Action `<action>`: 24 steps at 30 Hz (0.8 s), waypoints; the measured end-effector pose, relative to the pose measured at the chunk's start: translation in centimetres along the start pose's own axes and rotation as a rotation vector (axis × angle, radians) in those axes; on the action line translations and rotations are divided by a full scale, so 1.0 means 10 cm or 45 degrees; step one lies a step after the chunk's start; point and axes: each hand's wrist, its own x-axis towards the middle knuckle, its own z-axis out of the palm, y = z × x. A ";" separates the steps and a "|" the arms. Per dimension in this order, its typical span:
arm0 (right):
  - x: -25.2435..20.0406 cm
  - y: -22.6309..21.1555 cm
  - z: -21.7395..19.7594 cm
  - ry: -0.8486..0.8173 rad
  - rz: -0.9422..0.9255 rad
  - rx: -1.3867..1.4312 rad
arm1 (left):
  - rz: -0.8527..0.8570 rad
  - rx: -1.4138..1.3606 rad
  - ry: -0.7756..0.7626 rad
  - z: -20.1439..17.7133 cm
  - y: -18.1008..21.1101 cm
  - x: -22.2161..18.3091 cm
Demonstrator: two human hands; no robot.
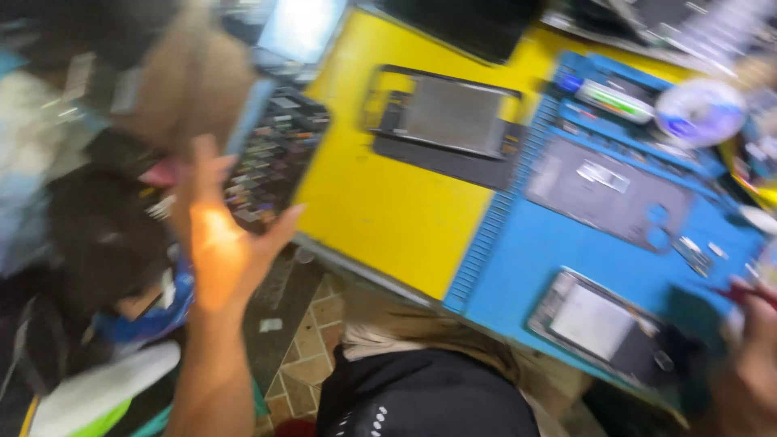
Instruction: The person uses a red screwdriver to remove screws from a disassembled smartphone on a blue mat. They then apply glue from a yellow tube to the phone's frame and attach a light blue back cover, pressing it into place.
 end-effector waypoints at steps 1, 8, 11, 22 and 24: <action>-0.10 -0.32 0.08 0.055 0.041 -0.056 | -0.222 -0.227 0.002 0.08 -0.04 -0.06; 0.13 -0.69 0.16 0.079 -0.559 0.177 | 0.827 -0.136 -0.117 0.56 1.13 0.27; 0.11 -0.70 0.16 0.073 -0.544 0.127 | 1.175 -0.224 -0.370 0.98 1.59 0.46; 0.14 -0.65 0.12 0.042 -0.599 0.180 | 1.543 0.270 -0.615 1.80 1.95 0.67; 0.11 -0.70 0.15 0.044 -0.586 0.190 | 1.566 0.320 -0.577 1.80 1.96 0.64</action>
